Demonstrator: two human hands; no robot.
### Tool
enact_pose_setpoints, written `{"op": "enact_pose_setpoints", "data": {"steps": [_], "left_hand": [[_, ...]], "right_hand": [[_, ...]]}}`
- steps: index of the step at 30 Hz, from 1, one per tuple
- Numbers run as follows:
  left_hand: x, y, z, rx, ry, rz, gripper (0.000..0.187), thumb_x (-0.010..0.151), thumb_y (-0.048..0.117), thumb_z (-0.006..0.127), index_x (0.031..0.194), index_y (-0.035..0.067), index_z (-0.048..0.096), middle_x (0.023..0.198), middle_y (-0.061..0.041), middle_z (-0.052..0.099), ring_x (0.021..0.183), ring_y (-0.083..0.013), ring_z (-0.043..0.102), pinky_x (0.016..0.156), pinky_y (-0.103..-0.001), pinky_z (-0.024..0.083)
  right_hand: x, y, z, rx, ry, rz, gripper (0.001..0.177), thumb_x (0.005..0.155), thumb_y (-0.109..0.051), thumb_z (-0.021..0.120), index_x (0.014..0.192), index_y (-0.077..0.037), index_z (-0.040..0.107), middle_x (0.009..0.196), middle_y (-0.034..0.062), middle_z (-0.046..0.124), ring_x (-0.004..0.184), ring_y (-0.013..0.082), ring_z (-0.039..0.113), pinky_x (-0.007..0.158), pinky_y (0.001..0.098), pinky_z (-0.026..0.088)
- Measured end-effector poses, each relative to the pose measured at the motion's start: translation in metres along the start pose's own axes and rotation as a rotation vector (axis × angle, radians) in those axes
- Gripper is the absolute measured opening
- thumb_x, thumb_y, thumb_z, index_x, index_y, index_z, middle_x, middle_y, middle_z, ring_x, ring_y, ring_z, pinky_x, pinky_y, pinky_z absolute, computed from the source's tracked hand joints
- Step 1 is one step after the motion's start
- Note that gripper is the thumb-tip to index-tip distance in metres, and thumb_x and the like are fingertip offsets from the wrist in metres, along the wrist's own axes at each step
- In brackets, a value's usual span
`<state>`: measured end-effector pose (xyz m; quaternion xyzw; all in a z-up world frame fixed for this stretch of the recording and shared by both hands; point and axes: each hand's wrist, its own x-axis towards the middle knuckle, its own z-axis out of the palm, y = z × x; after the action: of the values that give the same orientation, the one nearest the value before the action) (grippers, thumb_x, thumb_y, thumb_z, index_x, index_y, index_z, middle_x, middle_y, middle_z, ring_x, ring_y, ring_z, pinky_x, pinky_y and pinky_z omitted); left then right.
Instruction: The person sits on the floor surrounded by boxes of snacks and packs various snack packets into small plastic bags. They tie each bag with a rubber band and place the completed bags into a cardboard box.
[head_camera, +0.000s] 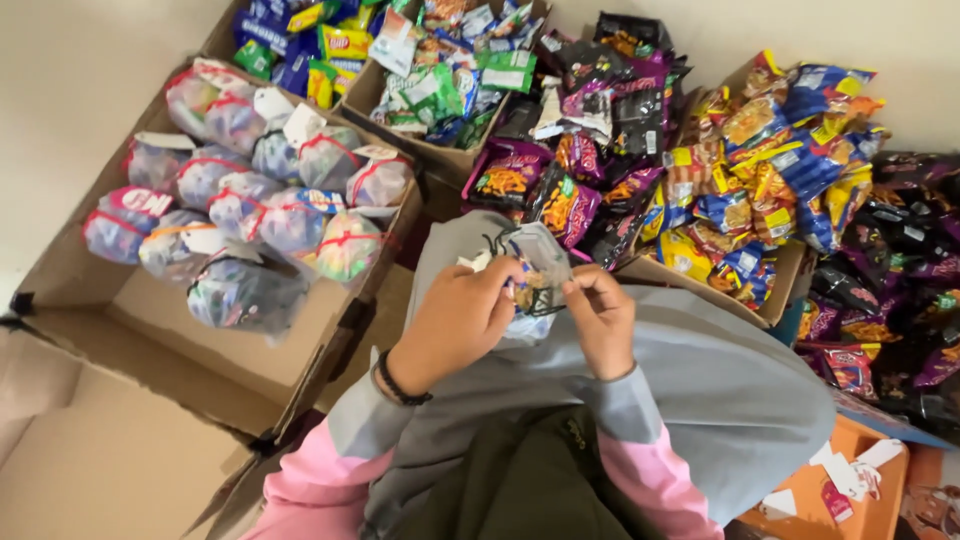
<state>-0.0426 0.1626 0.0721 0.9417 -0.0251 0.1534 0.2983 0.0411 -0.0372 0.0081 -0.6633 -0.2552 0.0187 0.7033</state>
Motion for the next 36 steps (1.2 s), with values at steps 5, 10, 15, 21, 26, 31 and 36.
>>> {"op": "enact_pose_setpoints", "data": {"steps": [5, 10, 15, 21, 26, 31, 36], "left_hand": [[-0.003, -0.003, 0.016, 0.128, -0.062, -0.002, 0.016, 0.089, 0.011, 0.056, 0.101, 0.022, 0.061, 0.118, -0.004, 0.073, 0.073, -0.0319, 0.074, 0.071, -0.045, 0.053], [-0.002, 0.003, 0.013, 0.411, -0.128, 0.081, 0.009, 0.084, 0.015, 0.07, 0.083, 0.018, 0.078, 0.116, 0.002, 0.061, 0.066, -0.02, 0.07, 0.063, -0.036, 0.046], [-0.016, -0.009, 0.034, 0.49, -0.071, 0.215, 0.031, 0.092, 0.036, 0.06, 0.108, 0.011, 0.069, 0.093, -0.002, 0.057, 0.054, -0.0228, 0.06, 0.056, -0.04, 0.035], [0.002, -0.011, -0.04, 0.083, 0.019, 0.136, 0.039, 0.096, 0.042, 0.061, 0.122, 0.014, 0.069, 0.088, -0.005, 0.072, 0.067, -0.0292, 0.071, 0.062, -0.043, 0.048], [0.037, -0.097, -0.084, -0.39, 0.412, 0.109, 0.011, 0.102, 0.015, 0.063, 0.092, 0.013, 0.067, 0.105, -0.005, 0.076, 0.102, -0.0224, 0.075, 0.09, -0.037, 0.055], [0.103, -0.309, -0.049, -0.008, 0.406, -0.396, 0.027, 0.096, 0.034, 0.061, 0.103, 0.01, 0.072, 0.091, -0.008, 0.075, 0.085, -0.0303, 0.071, 0.067, -0.046, 0.052], [0.17, -0.424, 0.009, 0.237, 0.22, -0.809, 0.064, 0.087, 0.055, 0.075, 0.128, 0.008, 0.062, 0.12, -0.012, 0.068, 0.11, -0.0378, 0.063, 0.092, -0.059, 0.041]], "right_hand": [[-0.006, -0.026, -0.002, -0.171, -0.022, -0.004, 0.018, 0.095, 0.006, 0.069, 0.08, 0.001, 0.059, 0.081, 0.0108, 0.063, 0.08, 0.0178, 0.057, 0.074, 0.031, 0.049], [-0.006, -0.066, 0.011, -0.451, -0.086, -0.149, 0.015, 0.088, 0.0, 0.077, 0.078, -0.005, 0.065, 0.082, 0.0083, 0.068, 0.075, 0.0259, 0.065, 0.072, 0.0353, 0.054], [-0.004, -0.072, 0.02, -0.496, -0.08, -0.176, 0.013, 0.088, 0.002, 0.076, 0.081, -0.004, 0.067, 0.084, 0.0101, 0.069, 0.077, 0.0292, 0.067, 0.073, 0.0376, 0.055], [0.002, -0.067, 0.022, -0.408, -0.032, -0.074, 0.01, 0.093, 0.002, 0.071, 0.084, -0.002, 0.066, 0.086, 0.0132, 0.067, 0.08, 0.0261, 0.064, 0.075, 0.0373, 0.052], [0.024, -0.059, 0.011, -0.119, 0.213, 0.224, 0.004, 0.094, -0.007, 0.07, 0.091, -0.009, 0.068, 0.088, 0.0016, 0.069, 0.077, 0.0105, 0.061, 0.068, 0.0244, 0.052], [0.048, -0.053, 0.004, 0.012, 0.062, 0.332, 0.012, 0.101, -0.013, 0.065, 0.09, -0.009, 0.064, 0.08, 0.0001, 0.063, 0.077, 0.0126, 0.059, 0.075, 0.0271, 0.049], [0.067, -0.071, 0.032, -0.105, -0.136, 0.273, 0.021, 0.097, -0.019, 0.065, 0.08, -0.007, 0.066, 0.079, 0.0051, 0.067, 0.071, 0.0168, 0.06, 0.068, 0.0288, 0.047]]}}
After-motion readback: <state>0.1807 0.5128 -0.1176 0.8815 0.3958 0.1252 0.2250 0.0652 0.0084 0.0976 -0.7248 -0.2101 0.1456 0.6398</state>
